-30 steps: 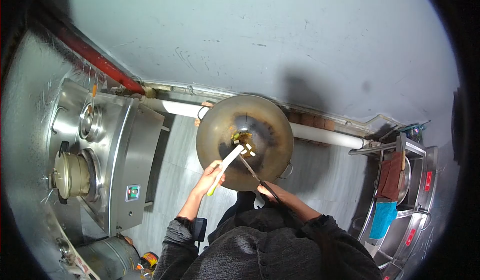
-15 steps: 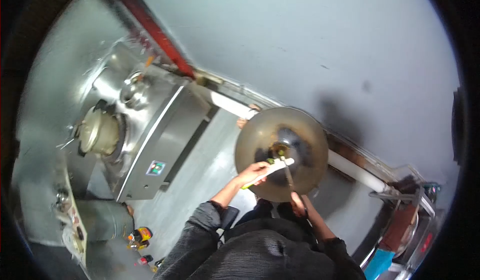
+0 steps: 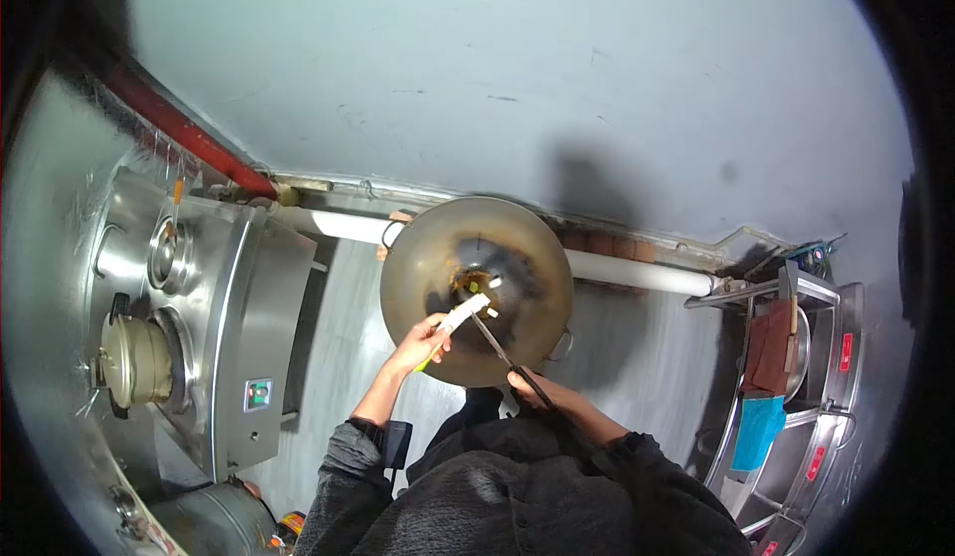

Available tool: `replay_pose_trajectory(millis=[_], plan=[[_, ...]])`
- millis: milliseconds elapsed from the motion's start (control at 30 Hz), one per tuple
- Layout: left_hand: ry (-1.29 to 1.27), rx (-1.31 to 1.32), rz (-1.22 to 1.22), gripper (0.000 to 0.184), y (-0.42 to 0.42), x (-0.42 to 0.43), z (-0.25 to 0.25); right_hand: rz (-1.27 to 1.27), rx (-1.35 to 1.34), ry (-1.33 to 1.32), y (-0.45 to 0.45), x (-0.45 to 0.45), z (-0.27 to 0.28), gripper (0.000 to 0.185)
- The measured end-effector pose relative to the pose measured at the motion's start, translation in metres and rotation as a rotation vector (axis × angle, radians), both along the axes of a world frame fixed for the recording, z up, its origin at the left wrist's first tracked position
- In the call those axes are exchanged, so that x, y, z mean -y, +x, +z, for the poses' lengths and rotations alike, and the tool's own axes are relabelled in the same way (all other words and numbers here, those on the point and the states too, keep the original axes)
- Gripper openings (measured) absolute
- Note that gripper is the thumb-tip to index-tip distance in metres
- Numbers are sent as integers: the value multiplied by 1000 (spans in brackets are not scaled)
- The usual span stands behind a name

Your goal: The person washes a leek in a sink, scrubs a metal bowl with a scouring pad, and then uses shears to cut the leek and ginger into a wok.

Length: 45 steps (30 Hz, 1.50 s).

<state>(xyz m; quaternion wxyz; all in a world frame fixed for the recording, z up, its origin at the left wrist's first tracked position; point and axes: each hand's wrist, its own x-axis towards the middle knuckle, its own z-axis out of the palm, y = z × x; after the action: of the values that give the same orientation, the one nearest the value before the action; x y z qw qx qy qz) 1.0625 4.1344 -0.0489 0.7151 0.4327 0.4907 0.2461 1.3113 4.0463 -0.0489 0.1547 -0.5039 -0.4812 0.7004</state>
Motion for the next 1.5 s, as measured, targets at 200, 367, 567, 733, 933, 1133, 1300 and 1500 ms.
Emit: replay_pose_trajectory(millis=[200, 367, 567, 733, 933, 1133, 1300, 1500], plan=[[-65, 9, -102, 23, 10, 3, -3, 54, -9, -116, -3, -9, -5, 61], [-100, -43, -72, 21, 15, 0, -3, -35, 102, -218, -14, -4, 1, 62], [-38, -12, -38, 21, 1, 2, -24, -77, 1, -323, -5, -2, -13, 66], [-117, -8, -8, 30, 2, 4, -6, 48, -60, -280, 7, -1, -29, 70], [-13, -288, -132, 19, 1, 1, -12, 176, 59, 55, -3, -3, 7, 61], [84, -373, -160, 24, 10, 2, -7, 81, -33, -248, -5, -6, -19, 65], [205, -485, -112, 27, 17, -3, 2, 155, -122, -42, -3, -17, 15, 59], [214, -567, -156, 29, 22, -4, 6, 67, -90, -175, -7, -8, -8, 61]])
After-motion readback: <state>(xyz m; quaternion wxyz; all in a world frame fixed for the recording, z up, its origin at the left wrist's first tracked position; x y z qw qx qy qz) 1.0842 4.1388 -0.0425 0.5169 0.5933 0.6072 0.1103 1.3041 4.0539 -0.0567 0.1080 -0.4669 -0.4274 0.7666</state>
